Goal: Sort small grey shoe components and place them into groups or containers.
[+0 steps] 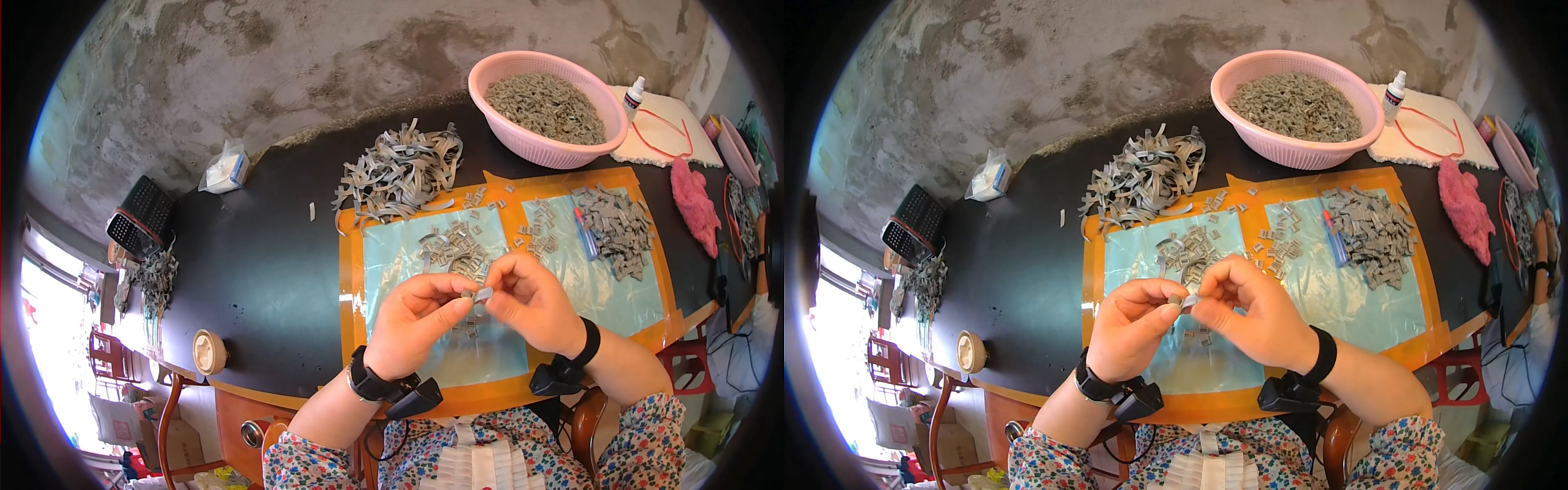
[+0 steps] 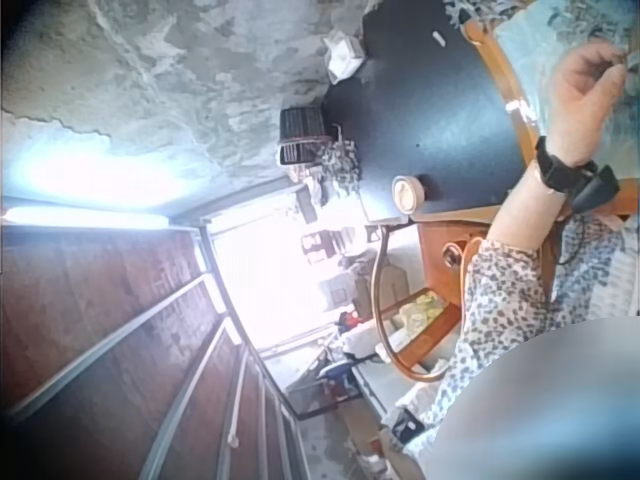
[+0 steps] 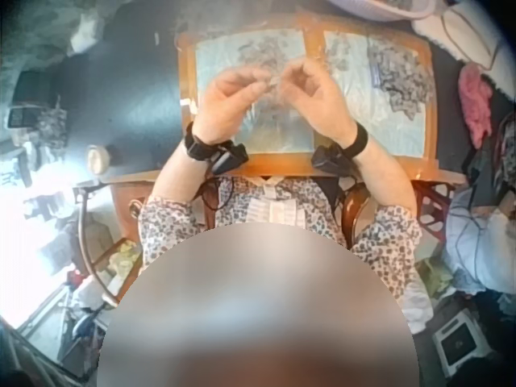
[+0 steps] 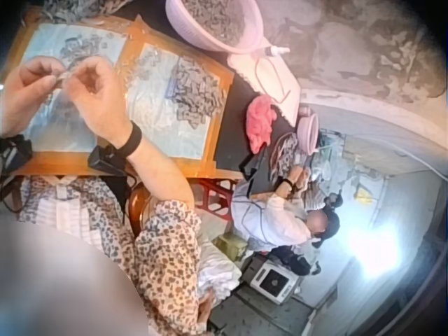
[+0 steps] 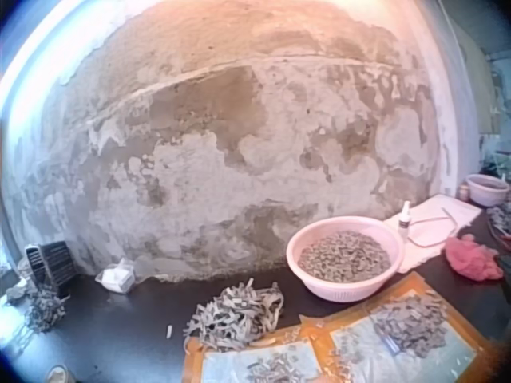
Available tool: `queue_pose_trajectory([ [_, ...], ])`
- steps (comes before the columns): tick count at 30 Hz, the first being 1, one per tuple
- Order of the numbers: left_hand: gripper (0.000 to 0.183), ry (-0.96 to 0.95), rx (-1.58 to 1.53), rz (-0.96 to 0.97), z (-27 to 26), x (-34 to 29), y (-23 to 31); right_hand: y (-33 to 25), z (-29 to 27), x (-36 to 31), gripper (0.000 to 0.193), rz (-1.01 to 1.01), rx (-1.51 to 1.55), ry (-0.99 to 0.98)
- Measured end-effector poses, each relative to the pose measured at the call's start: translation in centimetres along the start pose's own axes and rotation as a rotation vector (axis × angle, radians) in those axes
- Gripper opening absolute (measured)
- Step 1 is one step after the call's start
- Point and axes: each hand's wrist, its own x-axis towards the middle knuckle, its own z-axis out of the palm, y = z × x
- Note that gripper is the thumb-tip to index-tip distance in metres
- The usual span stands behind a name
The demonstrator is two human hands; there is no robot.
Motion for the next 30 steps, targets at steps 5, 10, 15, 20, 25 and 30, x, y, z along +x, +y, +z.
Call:
queue_pose_trajectory([
  [5,0.020,-0.113,0.042,-0.092,-0.6,-0.2,0.4,-1.3,-0.6,0.4,0.016,-0.144,-0.202,-0.004],
  [10,0.020,-0.208,-0.074,-0.163,-0.9,0.0,-0.2,-1.7,-1.0,0.7,0.015,-0.284,-0.361,-0.125],
  [15,0.021,-0.194,-0.168,-0.237,-0.8,0.3,-0.5,-1.3,-1.2,0.8,0.010,-0.333,-0.459,-0.116],
  [20,0.022,-0.177,-0.270,-0.251,-0.7,0.5,-1.1,-0.4,-0.8,0.7,0.008,-0.346,-0.481,0.007],
  [25,0.023,-0.147,-0.232,-0.241,-0.7,0.5,-1.2,0.1,-0.7,0.7,0.009,-0.412,-0.555,0.046],
  [30,0.021,-0.127,-0.024,-0.244,-0.7,0.6,-0.6,-0.1,-0.9,0.6,0.007,-0.336,-0.525,0.025],
])
